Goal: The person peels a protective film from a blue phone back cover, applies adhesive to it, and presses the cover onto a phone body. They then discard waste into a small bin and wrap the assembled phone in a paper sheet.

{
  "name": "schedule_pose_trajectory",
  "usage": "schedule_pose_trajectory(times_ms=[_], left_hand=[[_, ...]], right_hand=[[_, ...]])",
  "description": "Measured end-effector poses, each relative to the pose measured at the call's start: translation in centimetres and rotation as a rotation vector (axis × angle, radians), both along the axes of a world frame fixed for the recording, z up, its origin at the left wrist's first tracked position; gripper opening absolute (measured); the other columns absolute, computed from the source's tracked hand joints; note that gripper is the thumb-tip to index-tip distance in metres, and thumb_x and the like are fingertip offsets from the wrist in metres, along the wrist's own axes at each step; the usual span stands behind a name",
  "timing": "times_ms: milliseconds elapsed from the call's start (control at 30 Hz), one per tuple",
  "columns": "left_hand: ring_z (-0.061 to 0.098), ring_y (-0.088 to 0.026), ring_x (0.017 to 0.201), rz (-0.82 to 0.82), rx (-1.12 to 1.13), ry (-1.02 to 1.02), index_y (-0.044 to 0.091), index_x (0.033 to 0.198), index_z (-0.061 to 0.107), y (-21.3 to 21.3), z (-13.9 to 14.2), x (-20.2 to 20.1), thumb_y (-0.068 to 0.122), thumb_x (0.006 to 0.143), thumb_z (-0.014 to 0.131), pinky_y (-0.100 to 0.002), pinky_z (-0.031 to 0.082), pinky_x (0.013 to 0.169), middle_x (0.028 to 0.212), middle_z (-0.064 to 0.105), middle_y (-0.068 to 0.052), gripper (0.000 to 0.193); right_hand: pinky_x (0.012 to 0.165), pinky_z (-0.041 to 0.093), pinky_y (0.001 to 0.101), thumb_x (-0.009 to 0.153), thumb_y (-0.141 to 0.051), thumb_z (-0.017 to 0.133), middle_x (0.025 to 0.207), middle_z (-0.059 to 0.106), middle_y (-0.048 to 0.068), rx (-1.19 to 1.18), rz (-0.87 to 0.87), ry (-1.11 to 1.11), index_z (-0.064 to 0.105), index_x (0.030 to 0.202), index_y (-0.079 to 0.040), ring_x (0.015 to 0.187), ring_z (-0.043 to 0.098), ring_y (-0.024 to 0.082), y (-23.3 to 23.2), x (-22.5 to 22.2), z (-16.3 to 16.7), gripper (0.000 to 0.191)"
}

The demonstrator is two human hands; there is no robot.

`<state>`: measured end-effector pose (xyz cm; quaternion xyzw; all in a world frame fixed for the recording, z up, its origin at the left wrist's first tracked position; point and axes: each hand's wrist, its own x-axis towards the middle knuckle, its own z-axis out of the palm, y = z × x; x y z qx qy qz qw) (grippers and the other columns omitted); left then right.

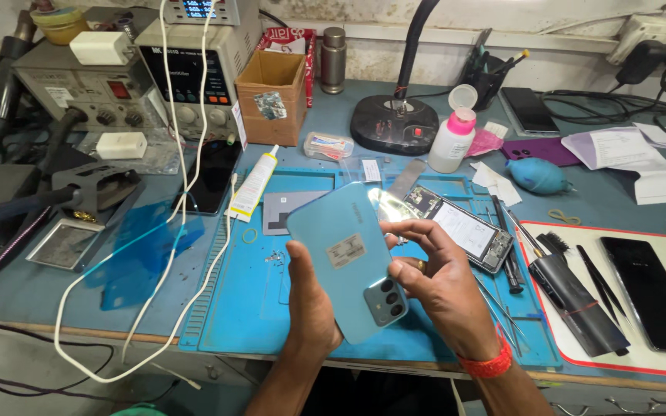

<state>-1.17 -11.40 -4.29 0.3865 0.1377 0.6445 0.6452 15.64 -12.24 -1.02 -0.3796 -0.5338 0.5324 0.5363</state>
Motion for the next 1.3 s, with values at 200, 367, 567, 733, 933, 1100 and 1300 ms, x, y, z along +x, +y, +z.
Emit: schedule_pose_trajectory(times_ms=[200, 367, 567, 733, 933, 1100, 1300], left_hand=[[0.068, -0.033, 0.118, -0.011, 0.006, 0.0, -0.005, 0.142, 0.051, 0.0, 0.7, 0.0, 0.077, 0.093, 0.038, -0.047, 0.057, 0.1, 0.133, 0.066, -0.023, 0.096], [0.067, -0.031, 0.117, -0.093, -0.01, -0.007, -0.003, 0.143, 0.051, 0.1, 0.9, -0.4, 0.079, 0.092, 0.038, -0.047, 0.058, 0.097, 0.132, 0.065, -0.021, 0.098], [0.07, -0.035, 0.103, -0.24, -0.097, -0.081, 0.001, 0.147, 0.048, 0.4, 0.0, -0.1, 0.086, 0.086, 0.039, -0.049, 0.061, 0.088, 0.121, 0.067, -0.02, 0.105], [0.074, -0.031, 0.104, -0.274, -0.133, -0.178, 0.0, 0.139, 0.053, 0.8, -0.6, -0.3, 0.083, 0.082, 0.043, -0.045, 0.062, 0.088, 0.119, 0.07, -0.019, 0.1], [0.073, -0.027, 0.099, 0.183, -0.104, -0.069, -0.002, 0.118, 0.067, 1.4, -0.9, -0.6, 0.037, 0.091, 0.077, -0.043, 0.061, 0.087, 0.11, 0.075, -0.018, 0.048], [0.076, -0.024, 0.107, 0.182, -0.058, -0.054, 0.003, 0.115, 0.067, 1.7, -1.0, -0.6, 0.031, 0.088, 0.081, -0.042, 0.063, 0.09, 0.109, 0.074, -0.014, 0.042], [0.072, -0.02, 0.098, 0.176, -0.039, -0.044, 0.003, 0.118, 0.067, 1.6, -1.1, -0.4, 0.027, 0.089, 0.081, -0.038, 0.06, 0.086, 0.111, 0.075, -0.015, 0.039]], right_hand=[[0.074, 0.057, 0.0269, 0.088, -0.014, 0.074, 0.126, 0.064, 0.009, 0.013, 0.025, 0.049, 0.059, 0.13, -0.002, 0.094, 0.064, 0.009, 0.4, -0.7, 0.7, 0.047], [0.075, 0.059, 0.0263, 0.087, -0.019, 0.075, 0.124, 0.064, 0.008, -0.005, -0.007, 0.043, 0.061, 0.131, -0.005, 0.096, 0.065, 0.009, 0.6, -1.2, 1.2, 0.049], [0.064, 0.055, 0.0247, 0.087, -0.02, 0.074, 0.125, 0.067, 0.005, 0.003, -0.024, 0.012, 0.062, 0.127, -0.005, 0.085, 0.067, 0.008, 1.6, -1.2, 1.8, 0.045], [0.068, 0.052, 0.0256, 0.098, -0.016, 0.073, 0.105, 0.071, 0.01, 0.005, 0.013, 0.014, 0.067, 0.132, 0.001, 0.082, 0.063, 0.01, 1.8, -1.3, 1.6, 0.038], [0.076, 0.058, 0.0227, 0.093, -0.017, 0.07, 0.104, 0.077, 0.003, 0.057, -0.055, -0.077, 0.072, 0.121, 0.003, 0.089, 0.069, 0.007, 0.0, -2.0, -0.2, 0.034], [0.065, 0.055, 0.0222, 0.092, -0.017, 0.072, 0.083, 0.077, 0.003, 0.13, -0.21, -0.251, 0.08, 0.108, 0.001, 0.073, 0.066, 0.007, -0.7, -1.8, -1.7, 0.025], [0.066, 0.055, 0.0223, 0.093, -0.017, 0.072, 0.083, 0.076, 0.002, 0.145, -0.159, -0.247, 0.08, 0.11, 0.001, 0.074, 0.068, 0.008, 0.0, -1.3, -1.6, 0.026]])
